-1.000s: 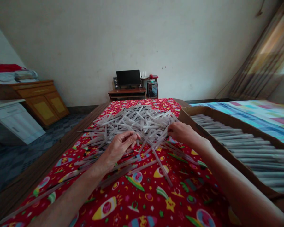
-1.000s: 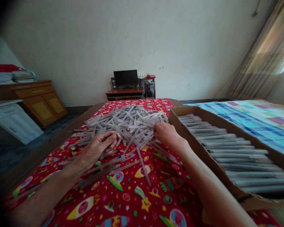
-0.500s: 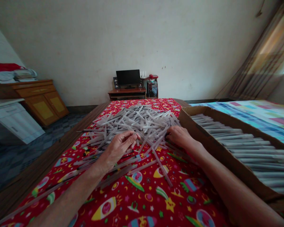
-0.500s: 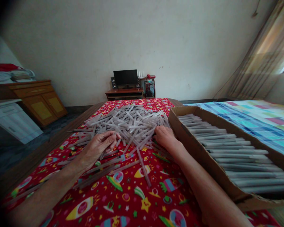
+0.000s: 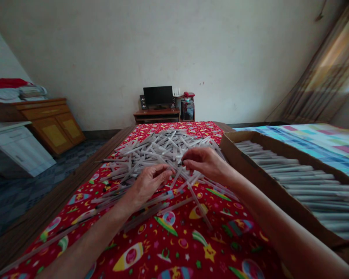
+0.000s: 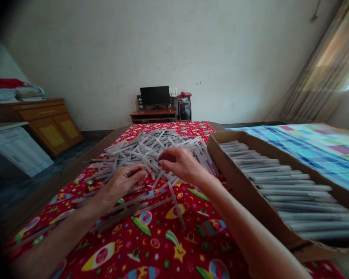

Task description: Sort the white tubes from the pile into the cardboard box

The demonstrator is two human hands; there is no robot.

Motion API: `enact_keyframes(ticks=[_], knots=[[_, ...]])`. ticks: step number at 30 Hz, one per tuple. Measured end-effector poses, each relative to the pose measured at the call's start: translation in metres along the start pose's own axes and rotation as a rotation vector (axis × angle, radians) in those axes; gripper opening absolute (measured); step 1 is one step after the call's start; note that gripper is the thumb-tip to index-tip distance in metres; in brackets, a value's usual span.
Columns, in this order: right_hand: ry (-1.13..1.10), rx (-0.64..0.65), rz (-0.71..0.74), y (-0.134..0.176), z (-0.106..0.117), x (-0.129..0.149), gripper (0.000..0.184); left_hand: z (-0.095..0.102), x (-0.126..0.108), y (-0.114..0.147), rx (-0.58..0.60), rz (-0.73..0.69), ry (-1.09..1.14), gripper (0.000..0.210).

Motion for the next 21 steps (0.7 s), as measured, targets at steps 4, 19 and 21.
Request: enact_keyframes(ticks=[4, 19, 21], knots=[[-0.136, -0.037, 0.098, 0.001, -0.011, 0.018, 0.016, -0.004, -0.007, 0.002, 0.018, -0.023, -0.049, 0.031], [0.149, -0.075, 0.133, 0.006, -0.016, 0.038, 0.014, -0.005, -0.019, 0.003, 0.006, -0.098, -0.201, 0.028], [0.271, -0.076, 0.169, 0.008, -0.017, 0.043, 0.013, -0.005, -0.022, 0.004, -0.015, -0.099, -0.272, 0.026]])
Point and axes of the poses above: each hand's wrist, its own y-axis away from the middle knuckle, its own z-axis out of the back of the hand, x = y × z, the point moved 8 cm from there along -y, towards the middle knuckle, and after that the axes turned 7 degrees about x, right-handed, at the moved point
